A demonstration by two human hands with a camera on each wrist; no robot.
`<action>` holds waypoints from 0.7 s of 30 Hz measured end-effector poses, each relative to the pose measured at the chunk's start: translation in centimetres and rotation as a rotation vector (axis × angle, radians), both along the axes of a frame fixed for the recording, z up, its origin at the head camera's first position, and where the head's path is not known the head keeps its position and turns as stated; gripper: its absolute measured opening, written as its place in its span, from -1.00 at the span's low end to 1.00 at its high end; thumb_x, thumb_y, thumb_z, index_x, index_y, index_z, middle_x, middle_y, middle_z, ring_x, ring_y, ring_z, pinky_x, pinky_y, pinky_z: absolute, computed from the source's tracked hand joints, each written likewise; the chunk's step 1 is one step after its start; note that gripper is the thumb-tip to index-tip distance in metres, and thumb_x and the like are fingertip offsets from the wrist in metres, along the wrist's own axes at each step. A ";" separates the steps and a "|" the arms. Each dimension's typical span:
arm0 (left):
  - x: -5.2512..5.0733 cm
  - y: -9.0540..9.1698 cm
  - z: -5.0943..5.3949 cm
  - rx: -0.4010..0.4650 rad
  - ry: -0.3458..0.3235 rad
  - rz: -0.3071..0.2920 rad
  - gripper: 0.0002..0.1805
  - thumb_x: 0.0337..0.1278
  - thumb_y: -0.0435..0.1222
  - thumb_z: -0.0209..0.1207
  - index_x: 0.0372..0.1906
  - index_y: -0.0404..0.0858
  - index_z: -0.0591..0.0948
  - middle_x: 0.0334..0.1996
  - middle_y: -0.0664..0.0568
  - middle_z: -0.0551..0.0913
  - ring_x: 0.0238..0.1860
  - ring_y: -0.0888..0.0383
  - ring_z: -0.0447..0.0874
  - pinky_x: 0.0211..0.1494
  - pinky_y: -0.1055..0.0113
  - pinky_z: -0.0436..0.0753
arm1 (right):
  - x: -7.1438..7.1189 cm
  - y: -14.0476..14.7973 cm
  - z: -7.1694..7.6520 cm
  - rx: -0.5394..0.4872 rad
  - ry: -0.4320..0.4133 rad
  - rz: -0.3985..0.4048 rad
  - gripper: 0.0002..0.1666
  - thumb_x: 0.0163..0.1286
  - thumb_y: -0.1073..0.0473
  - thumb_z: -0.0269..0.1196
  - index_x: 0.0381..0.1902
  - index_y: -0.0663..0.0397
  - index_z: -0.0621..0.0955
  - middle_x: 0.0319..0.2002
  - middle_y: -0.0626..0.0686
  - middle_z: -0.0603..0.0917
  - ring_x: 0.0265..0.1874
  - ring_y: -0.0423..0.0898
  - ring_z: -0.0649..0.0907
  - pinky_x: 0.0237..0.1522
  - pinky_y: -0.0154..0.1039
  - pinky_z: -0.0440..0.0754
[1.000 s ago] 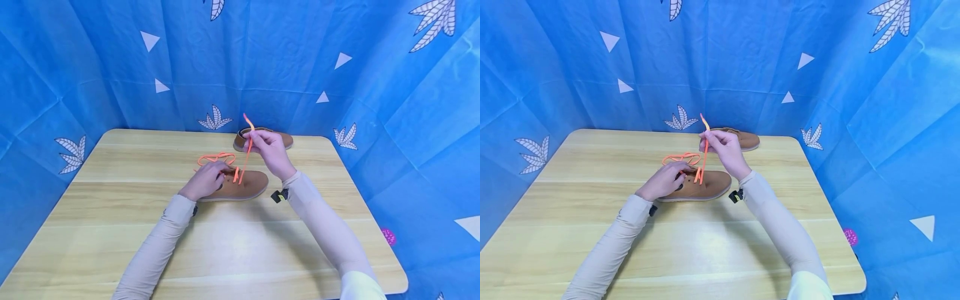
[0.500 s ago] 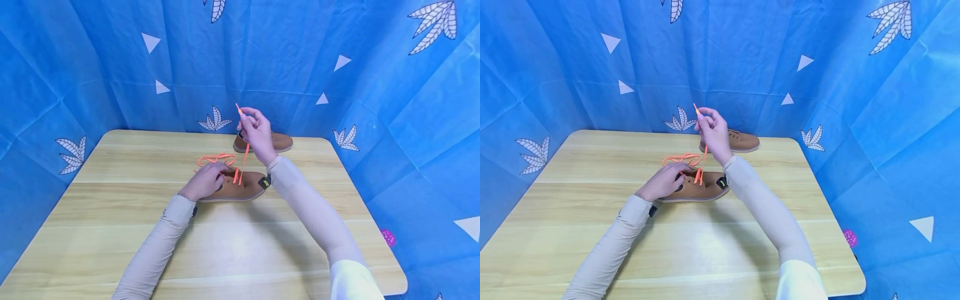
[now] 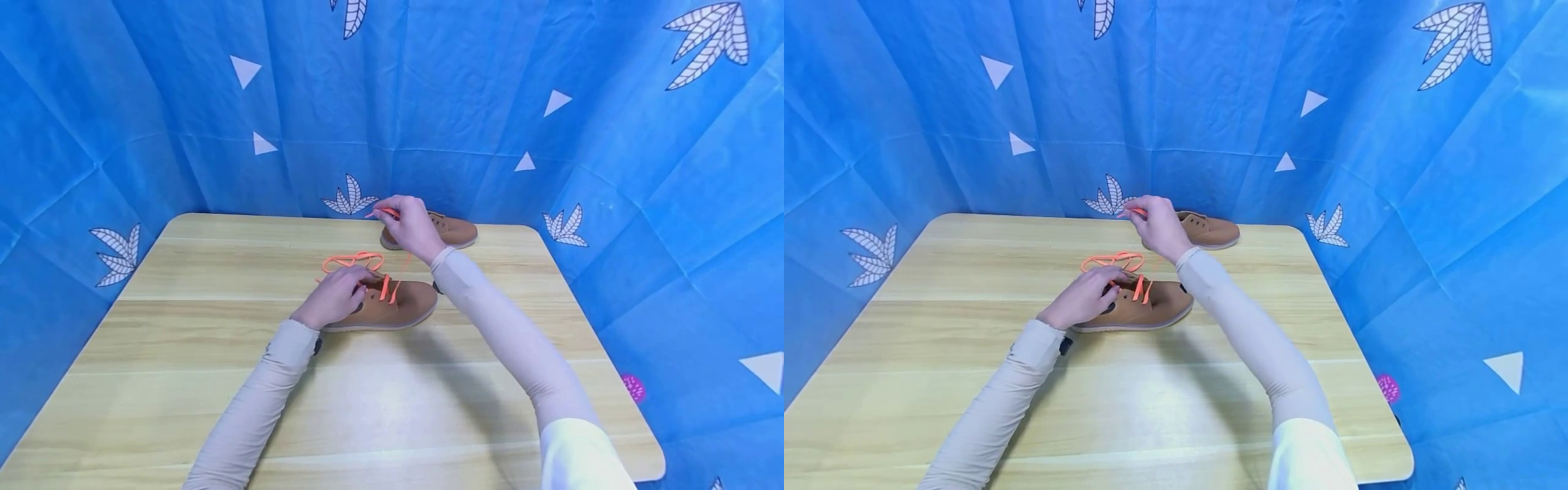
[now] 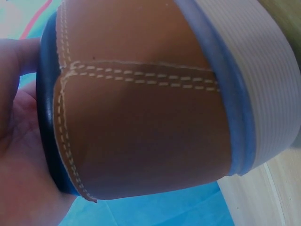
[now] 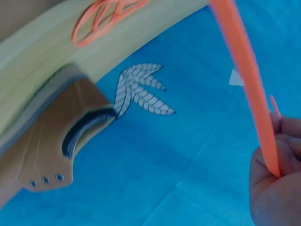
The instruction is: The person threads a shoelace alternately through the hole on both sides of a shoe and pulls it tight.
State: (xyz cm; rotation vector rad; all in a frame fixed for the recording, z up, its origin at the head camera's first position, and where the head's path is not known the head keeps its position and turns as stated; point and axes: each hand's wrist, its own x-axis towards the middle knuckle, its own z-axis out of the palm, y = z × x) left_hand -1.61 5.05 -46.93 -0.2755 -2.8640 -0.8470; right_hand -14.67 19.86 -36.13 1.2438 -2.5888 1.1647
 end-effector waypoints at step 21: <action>0.4 0.1 0.6 -0.035 0.033 0.085 -0.75 0.38 -0.36 0.19 0.03 -0.27 0.76 0.03 -0.10 0.50 0.07 -0.06 0.43 0.16 0.07 0.54 | -3.0 0.0 -3.9 0.626 -0.113 0.379 -0.81 0.55 0.31 0.18 -0.25 0.19 0.70 -0.31 0.06 0.69 -0.28 -0.08 0.59 0.02 -0.23 0.63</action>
